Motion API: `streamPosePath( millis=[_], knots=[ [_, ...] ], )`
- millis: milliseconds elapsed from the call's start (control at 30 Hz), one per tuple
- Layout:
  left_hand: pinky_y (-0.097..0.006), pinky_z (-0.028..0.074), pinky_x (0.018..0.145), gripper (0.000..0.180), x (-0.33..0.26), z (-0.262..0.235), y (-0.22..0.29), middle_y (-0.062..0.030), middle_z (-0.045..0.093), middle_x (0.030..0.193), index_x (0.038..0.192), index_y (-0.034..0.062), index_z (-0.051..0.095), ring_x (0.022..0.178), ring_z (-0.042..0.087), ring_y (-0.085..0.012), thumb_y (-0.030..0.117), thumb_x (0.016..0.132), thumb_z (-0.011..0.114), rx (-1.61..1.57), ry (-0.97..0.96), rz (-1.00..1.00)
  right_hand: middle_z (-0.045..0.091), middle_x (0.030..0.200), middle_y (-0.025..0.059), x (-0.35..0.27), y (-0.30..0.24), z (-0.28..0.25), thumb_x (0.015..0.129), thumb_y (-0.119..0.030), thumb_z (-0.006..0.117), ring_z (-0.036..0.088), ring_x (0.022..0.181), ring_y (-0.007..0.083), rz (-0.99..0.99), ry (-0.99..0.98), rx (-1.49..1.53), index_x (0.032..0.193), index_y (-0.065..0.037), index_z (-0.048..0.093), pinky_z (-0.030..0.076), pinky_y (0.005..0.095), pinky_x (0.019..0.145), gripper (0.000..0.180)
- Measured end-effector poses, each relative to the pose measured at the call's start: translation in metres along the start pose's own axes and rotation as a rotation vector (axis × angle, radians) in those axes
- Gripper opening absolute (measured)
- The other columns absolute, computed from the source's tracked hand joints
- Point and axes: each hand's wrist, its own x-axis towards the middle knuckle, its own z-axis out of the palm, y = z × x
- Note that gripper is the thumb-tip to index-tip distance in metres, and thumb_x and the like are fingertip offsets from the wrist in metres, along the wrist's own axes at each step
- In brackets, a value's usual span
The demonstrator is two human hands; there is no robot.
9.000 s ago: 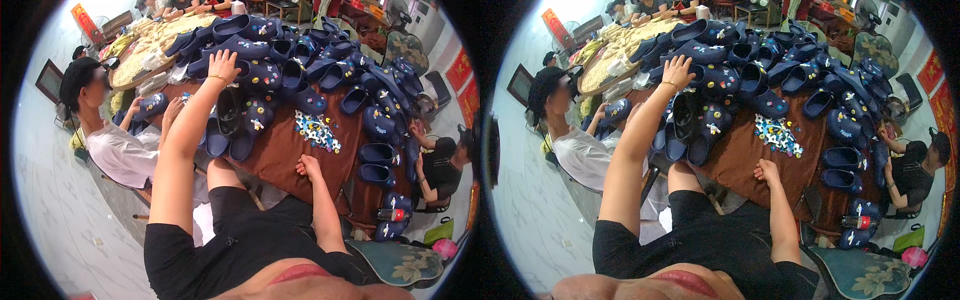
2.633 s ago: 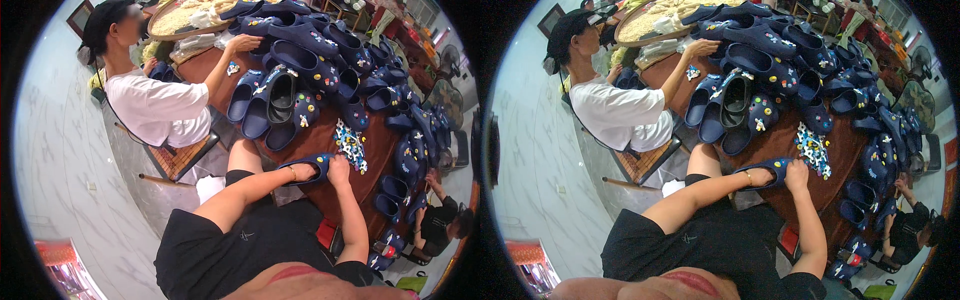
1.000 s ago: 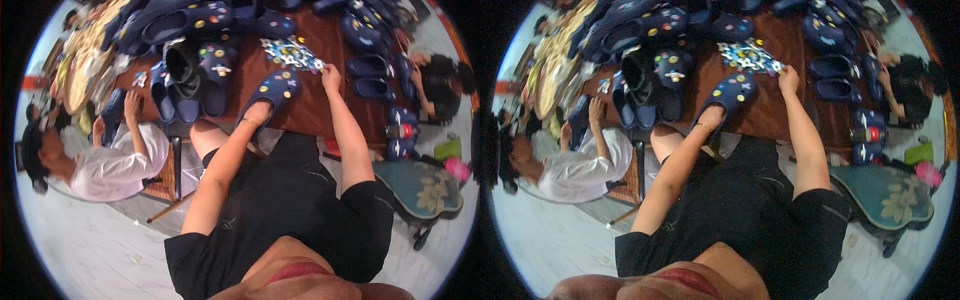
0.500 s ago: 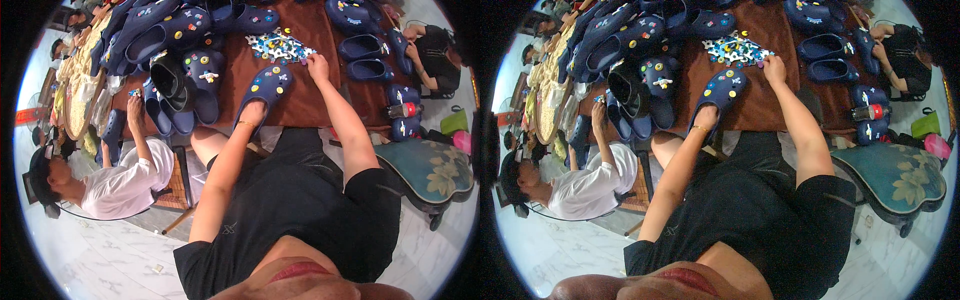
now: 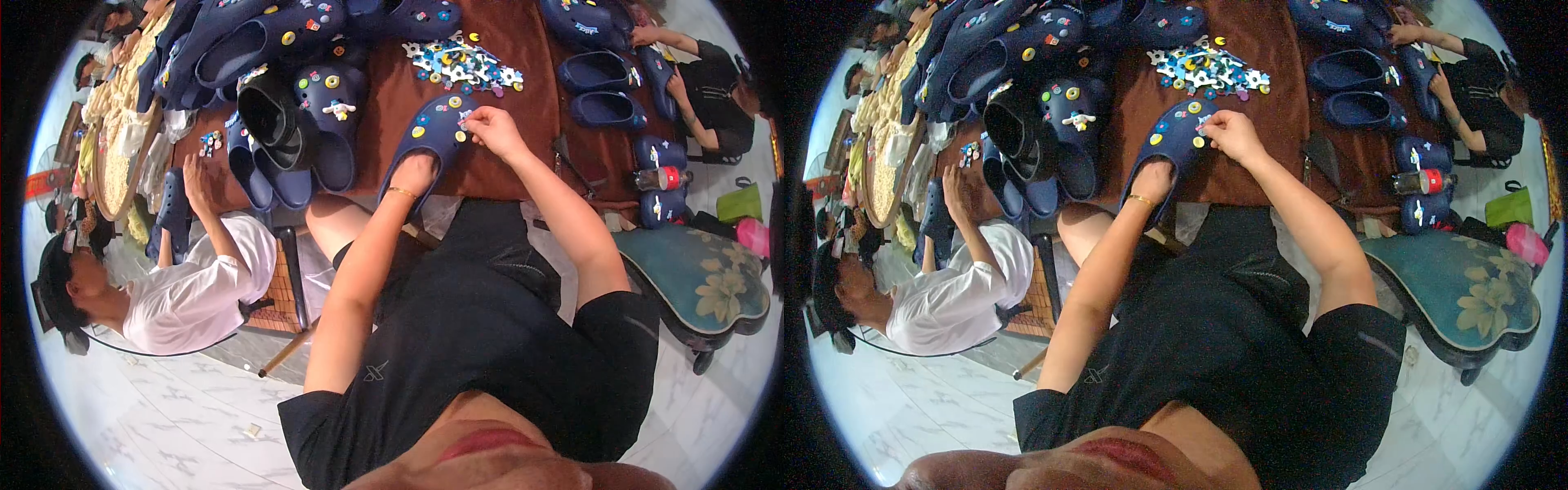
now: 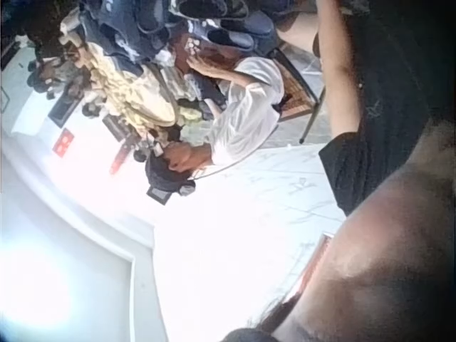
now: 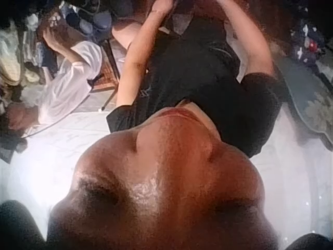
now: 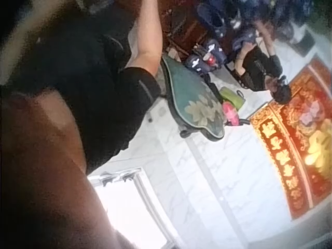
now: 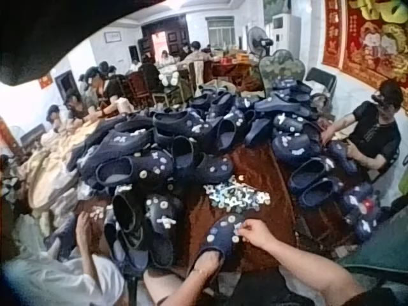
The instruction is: The worker is attaching various decorative charms into the ventilation holes of rubber clogs.
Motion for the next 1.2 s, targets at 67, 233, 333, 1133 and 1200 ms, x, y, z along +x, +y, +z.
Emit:
streamPosePath(
  millis=[67, 233, 333, 1133, 1200],
  knots=[
    [-0.045, 0.044, 0.072, 0.021, 0.000, -0.002, 0.004, -0.0223, 0.058, 0.081, 0.075, -0.0005, 0.058, 0.077, 0.056, -0.0369, 0.020, 0.074, 0.053, -0.016, 0.016, 0.017, 0.057, 0.064, 0.0010, 0.000, -0.003, 0.002, 0.076, -0.014, 0.059, 0.054, 0.058, 0.0062, -0.014, 0.037, -0.089, 0.078, -0.003, 0.058, 0.042, 0.0213, 0.050, 0.011],
    [-0.045, 0.044, 0.072, 0.022, -0.001, -0.003, 0.007, -0.0226, 0.058, 0.082, 0.075, -0.0007, 0.058, 0.077, 0.056, -0.0373, 0.020, 0.075, 0.051, -0.045, 0.021, 0.000, 0.060, 0.072, 0.0130, 0.005, -0.007, -0.002, 0.071, -0.013, 0.059, 0.060, 0.067, 0.0259, -0.340, 0.115, -0.470, 0.077, -0.004, 0.057, 0.046, 0.0342, 0.058, 0.011],
    [-0.046, 0.044, 0.072, 0.022, -0.001, -0.008, 0.007, -0.0229, 0.058, 0.081, 0.076, -0.0008, 0.057, 0.077, 0.056, -0.0377, 0.020, 0.075, 0.050, -0.028, -0.075, -0.006, 0.060, 0.076, 0.0133, 0.006, -0.016, -0.004, 0.071, -0.017, 0.061, 0.058, 0.072, 0.0287, -0.368, 0.041, -0.636, 0.077, -0.004, 0.055, 0.045, 0.0377, 0.061, 0.016],
    [-0.045, 0.045, 0.071, 0.022, 0.002, -0.009, 0.011, -0.0234, 0.058, 0.081, 0.077, 0.0001, 0.059, 0.075, 0.056, -0.0377, 0.020, 0.076, 0.049, -0.065, -0.037, 0.006, 0.052, 0.084, 0.0156, 0.012, -0.023, -0.011, 0.078, -0.024, 0.052, 0.055, 0.077, 0.0344, -0.458, -0.075, -0.969, 0.084, -0.006, 0.049, 0.044, 0.0445, 0.067, 0.019],
    [-0.045, 0.045, 0.070, 0.022, 0.003, -0.005, 0.007, -0.0232, 0.058, 0.080, 0.077, 0.0002, 0.059, 0.075, 0.057, -0.0374, 0.020, 0.076, 0.049, -0.068, 0.000, 0.022, 0.052, 0.085, 0.0161, 0.018, -0.027, -0.013, 0.078, -0.025, 0.052, 0.055, 0.077, 0.0348, -0.468, -0.105, -0.988, 0.084, -0.006, 0.049, 0.044, 0.0448, 0.067, 0.020]
  ],
)
